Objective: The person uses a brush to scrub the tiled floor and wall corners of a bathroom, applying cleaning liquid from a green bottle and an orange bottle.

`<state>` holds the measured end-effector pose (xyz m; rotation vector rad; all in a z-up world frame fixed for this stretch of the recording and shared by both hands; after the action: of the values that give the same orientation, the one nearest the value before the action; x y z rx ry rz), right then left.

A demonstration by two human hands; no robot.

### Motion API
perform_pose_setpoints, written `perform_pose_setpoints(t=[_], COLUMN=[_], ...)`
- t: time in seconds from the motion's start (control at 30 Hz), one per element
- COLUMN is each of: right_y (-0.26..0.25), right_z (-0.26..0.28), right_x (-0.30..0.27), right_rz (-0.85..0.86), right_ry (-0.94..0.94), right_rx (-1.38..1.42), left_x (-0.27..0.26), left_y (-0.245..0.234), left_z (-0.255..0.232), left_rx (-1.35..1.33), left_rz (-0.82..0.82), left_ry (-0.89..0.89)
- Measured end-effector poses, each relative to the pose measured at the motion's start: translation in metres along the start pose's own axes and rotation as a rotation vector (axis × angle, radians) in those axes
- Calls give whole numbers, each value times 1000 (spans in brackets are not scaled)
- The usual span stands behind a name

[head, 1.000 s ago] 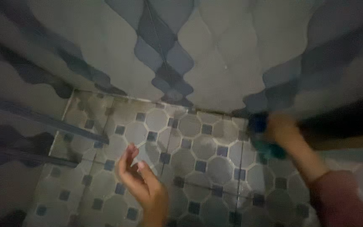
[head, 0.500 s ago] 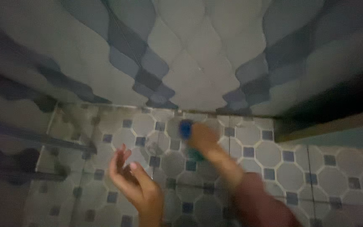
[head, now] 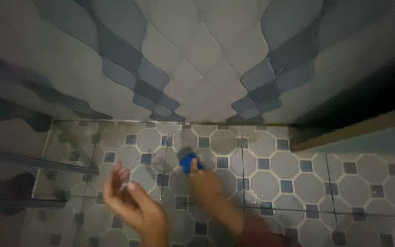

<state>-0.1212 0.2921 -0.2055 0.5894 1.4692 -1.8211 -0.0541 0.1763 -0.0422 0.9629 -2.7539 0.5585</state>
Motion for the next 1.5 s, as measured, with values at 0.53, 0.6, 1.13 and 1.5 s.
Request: perform_pose_setpoints(t=[0.53,0.6,1.13,1.5], right_y=[54,57,79,-49], right_z=[-1,5,-29,-178], right_x=[-6,-23,-41,-10], right_rz=[-12,82,161,-388], right_ry=[-209,-336,-378,-2], right_rx=[-121,-59,-310,43], left_x=[3,5,1,-22], left_y=[7,2,22,18], left_z=[-1,-5,-27,-3], left_rx=[38,29,26,82], left_rz=[45,1,102,171], left_ry=[124,69,149,26])
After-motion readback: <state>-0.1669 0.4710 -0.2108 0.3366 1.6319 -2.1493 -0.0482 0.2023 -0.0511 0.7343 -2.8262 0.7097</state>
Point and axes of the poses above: each hand's wrist, its own x-axis towards the middle knuckle, its own y-axis out of the palm, z = x × y, the point moved 2 cm from there along x, towards the middle knuckle, and after that the axes turned 14 degrees about z, right-handed, at the moved point
